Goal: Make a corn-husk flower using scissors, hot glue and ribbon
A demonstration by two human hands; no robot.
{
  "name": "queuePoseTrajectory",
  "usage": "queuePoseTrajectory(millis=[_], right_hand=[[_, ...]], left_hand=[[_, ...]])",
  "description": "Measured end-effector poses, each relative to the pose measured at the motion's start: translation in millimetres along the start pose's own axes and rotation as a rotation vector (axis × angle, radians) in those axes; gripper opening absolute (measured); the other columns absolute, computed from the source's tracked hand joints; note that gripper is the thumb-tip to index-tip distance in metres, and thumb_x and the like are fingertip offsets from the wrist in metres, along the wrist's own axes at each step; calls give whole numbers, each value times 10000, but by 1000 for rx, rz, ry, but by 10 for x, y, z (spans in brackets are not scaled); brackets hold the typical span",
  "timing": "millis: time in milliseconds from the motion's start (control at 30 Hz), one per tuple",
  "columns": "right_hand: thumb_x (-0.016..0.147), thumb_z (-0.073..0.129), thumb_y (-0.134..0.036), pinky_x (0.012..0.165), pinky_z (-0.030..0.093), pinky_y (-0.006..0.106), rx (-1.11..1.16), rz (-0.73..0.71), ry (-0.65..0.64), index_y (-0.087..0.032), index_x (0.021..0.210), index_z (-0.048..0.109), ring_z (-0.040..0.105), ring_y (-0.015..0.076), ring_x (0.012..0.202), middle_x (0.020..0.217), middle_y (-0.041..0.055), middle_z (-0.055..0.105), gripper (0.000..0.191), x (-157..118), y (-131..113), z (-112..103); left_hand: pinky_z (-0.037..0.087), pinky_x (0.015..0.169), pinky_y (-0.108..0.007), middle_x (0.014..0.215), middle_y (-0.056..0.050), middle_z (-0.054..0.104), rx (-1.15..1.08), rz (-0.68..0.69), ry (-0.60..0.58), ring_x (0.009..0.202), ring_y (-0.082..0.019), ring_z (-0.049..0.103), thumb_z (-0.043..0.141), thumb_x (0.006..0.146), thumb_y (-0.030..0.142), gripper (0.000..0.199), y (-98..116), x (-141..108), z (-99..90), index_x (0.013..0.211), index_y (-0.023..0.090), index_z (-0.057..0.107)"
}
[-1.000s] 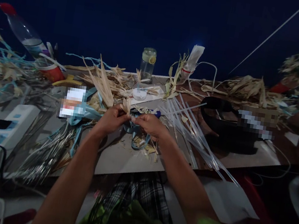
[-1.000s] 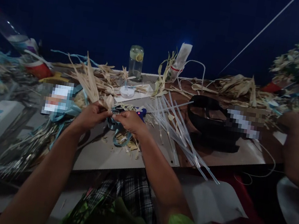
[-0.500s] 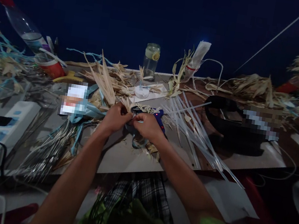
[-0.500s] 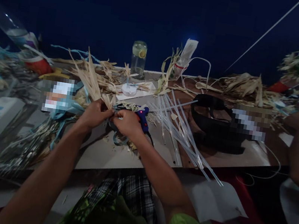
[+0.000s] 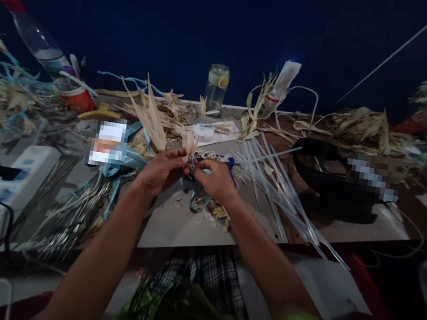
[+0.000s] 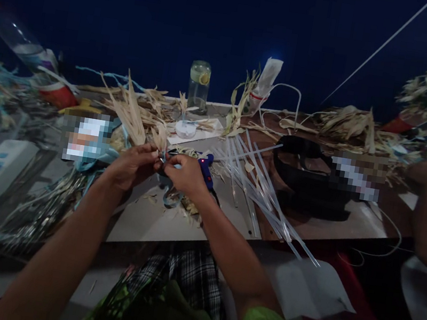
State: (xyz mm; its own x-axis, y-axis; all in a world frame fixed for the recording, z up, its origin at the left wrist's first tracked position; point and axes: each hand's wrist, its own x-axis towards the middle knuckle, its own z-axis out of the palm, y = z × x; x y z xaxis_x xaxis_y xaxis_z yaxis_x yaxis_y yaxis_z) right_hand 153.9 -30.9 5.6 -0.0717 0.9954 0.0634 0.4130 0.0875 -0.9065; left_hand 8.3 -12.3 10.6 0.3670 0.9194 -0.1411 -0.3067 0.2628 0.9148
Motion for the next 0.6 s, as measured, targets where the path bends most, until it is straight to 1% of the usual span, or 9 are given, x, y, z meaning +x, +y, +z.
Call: queuePoseTrajectory(millis=[67, 200, 333, 433, 533, 600], right_hand=[[666, 557, -294, 683, 392, 224, 50, 5, -22, -144, 605, 600, 533, 119, 659, 621, -18, 591, 167, 0, -9, -12], [671, 547, -251, 674, 397, 222, 75, 4, -78, -140, 643, 626, 544, 122, 675, 670, 0, 631, 140, -12, -9, 19], [687, 528, -250, 659, 398, 220, 23, -42, -58, -141, 654, 625, 542, 128, 685, 688, 7, 633, 150, -23, 12, 70], [699, 523, -263, 654, 385, 215, 10, -55, -57, -141, 671, 620, 530, 120, 676, 678, -5, 614, 158, -32, 2, 56], [699, 546, -301, 660, 383, 215, 91, -11, -140, -133, 709, 625, 525, 111, 665, 691, -9, 608, 186, -41, -26, 17], [682, 578, -340, 678, 388, 224, 116, -6, -152, -131, 725, 628, 529, 116, 678, 708, -5, 614, 219, -43, -34, 12]], left_hand=[[396, 544, -206, 619, 8, 550, -6, -12, -5, 528, -61, 477, 696, 590, 230, 209, 10, -9, -4, 738, 126, 590], [365, 509, -187, 586, 37, 522, 5, -23, 43, 496, -42, 447, 735, 546, 208, 244, -7, 4, 4, 697, 131, 559], [366, 510, -193, 572, 50, 516, 33, -43, 124, 509, -62, 483, 756, 510, 223, 339, -67, 44, 14, 706, 147, 490], [357, 502, -198, 571, 56, 511, 107, 4, 221, 506, -73, 492, 745, 514, 241, 373, -116, 76, 16, 744, 156, 463], [336, 485, -191, 559, 68, 485, 219, 86, 308, 492, -65, 468, 728, 534, 235, 363, -135, 94, 16, 756, 161, 450], [336, 484, -188, 564, 72, 479, 239, 131, 327, 494, -64, 467, 728, 536, 221, 370, -132, 98, 23, 770, 165, 447]])
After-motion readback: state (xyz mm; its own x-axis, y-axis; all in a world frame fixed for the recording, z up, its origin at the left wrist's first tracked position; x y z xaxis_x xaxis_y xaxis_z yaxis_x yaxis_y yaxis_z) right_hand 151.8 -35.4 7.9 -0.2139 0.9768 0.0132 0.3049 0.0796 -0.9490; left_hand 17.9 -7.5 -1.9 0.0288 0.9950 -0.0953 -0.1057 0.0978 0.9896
